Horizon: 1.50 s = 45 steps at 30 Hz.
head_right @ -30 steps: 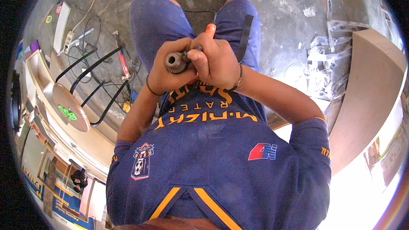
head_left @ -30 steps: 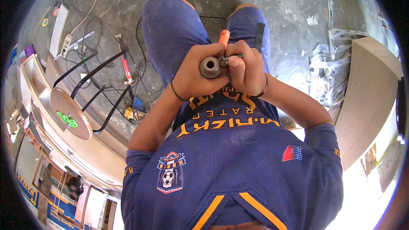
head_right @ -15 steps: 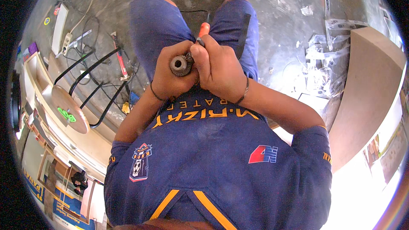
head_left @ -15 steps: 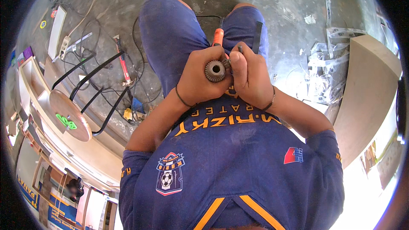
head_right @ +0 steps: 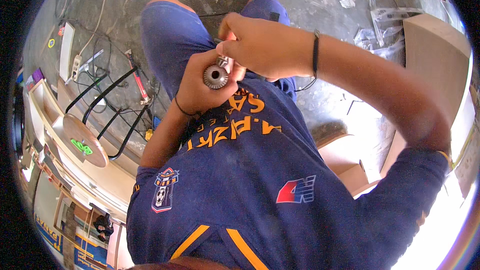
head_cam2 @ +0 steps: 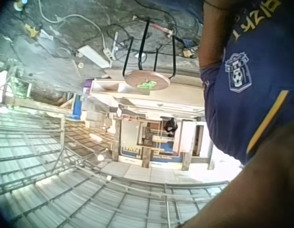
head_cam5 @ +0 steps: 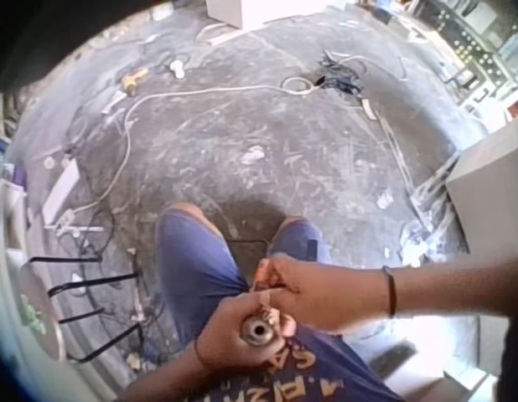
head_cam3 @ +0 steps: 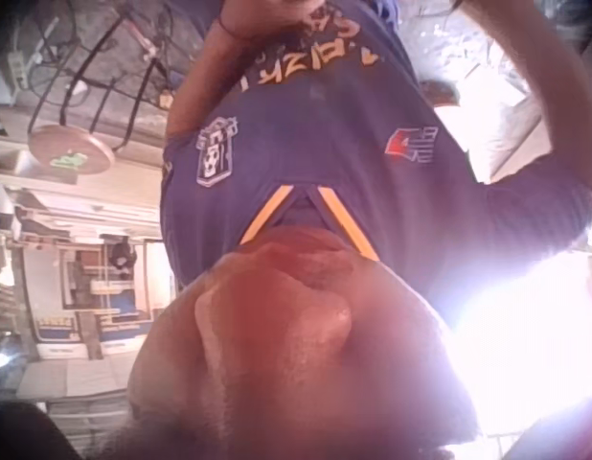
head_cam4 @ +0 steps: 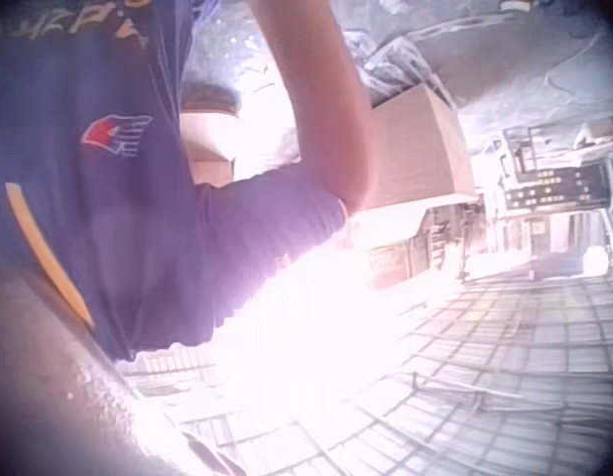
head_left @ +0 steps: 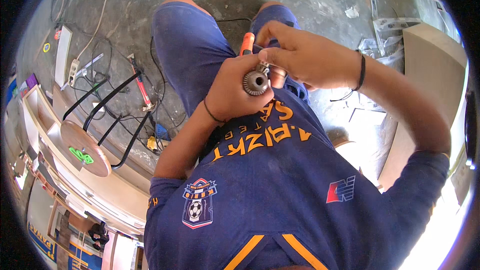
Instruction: The person searches through a toolbox for items, picks up a small piece, and then sits down to work on a power drill using a chuck key.
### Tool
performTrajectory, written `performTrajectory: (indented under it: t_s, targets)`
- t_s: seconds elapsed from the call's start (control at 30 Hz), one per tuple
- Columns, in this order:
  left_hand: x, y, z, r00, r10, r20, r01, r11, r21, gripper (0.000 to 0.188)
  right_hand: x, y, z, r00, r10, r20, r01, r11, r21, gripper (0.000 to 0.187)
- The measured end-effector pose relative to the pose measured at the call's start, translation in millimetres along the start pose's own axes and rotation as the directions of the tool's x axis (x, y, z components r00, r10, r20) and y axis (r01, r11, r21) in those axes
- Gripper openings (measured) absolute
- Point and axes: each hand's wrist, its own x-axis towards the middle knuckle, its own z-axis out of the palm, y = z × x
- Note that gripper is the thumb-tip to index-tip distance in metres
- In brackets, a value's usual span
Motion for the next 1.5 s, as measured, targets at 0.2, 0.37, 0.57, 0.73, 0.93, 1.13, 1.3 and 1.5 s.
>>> performTrajectory:
  t_s: [0.2, 0.37, 0.57, 0.73, 0.93, 1.13, 1.3, 1.5]
  targets:
    - [-8, -5, -21, 0.998, 0.02, 0.053, -0.015, 0.995, -0.103, 0.012, 20, 27, 12, 0.86, -0.51, 0.024, 0.502, 0.854, 0.136, 0.027]
    - [-12, -11, -29, 0.997, 0.071, 0.024, -0.063, 0.97, -0.233, 0.024, 30, 40, 8, 0.522, -0.847, 0.102, 0.834, 0.481, -0.272, 0.047]
    - [-15, -19, -29, 0.972, 0.219, 0.083, -0.212, 0.974, -0.081, 0.042, 67, 33, -6, -0.032, -0.966, 0.257, 0.619, -0.221, -0.754, 0.052]
    - [-7, -9, -22, 0.982, 0.106, 0.159, -0.104, 0.994, -0.021, 0.026, 75, 47, 9, -0.014, -0.995, 0.103, 0.791, -0.074, -0.608, 0.029]
    - [-9, -20, -15, 0.994, 0.102, 0.035, -0.095, 0.983, -0.16, 0.019, 59, 38, 22, 0.535, -0.798, -0.278, 0.762, 0.598, -0.249, 0.022]
    - [-11, -22, -37, 0.993, 0.078, 0.094, -0.042, 0.941, -0.336, 0.018, 45, 39, 29, 0.698, -0.669, -0.256, 0.711, 0.689, 0.138, 0.014]
    - [-15, -32, -43, 1.0, -0.001, -0.029, -0.01, 0.933, -0.36, 0.014, 41, 46, 35, 0.304, -0.924, -0.23, 0.812, 0.378, -0.445, 0.027]
    - [-17, -19, -31, 0.974, -0.114, -0.195, 0.047, 0.947, -0.317, 0.017, 35, 47, 52, 0.152, -0.957, -0.248, 0.72, 0.279, -0.635, 0.033]
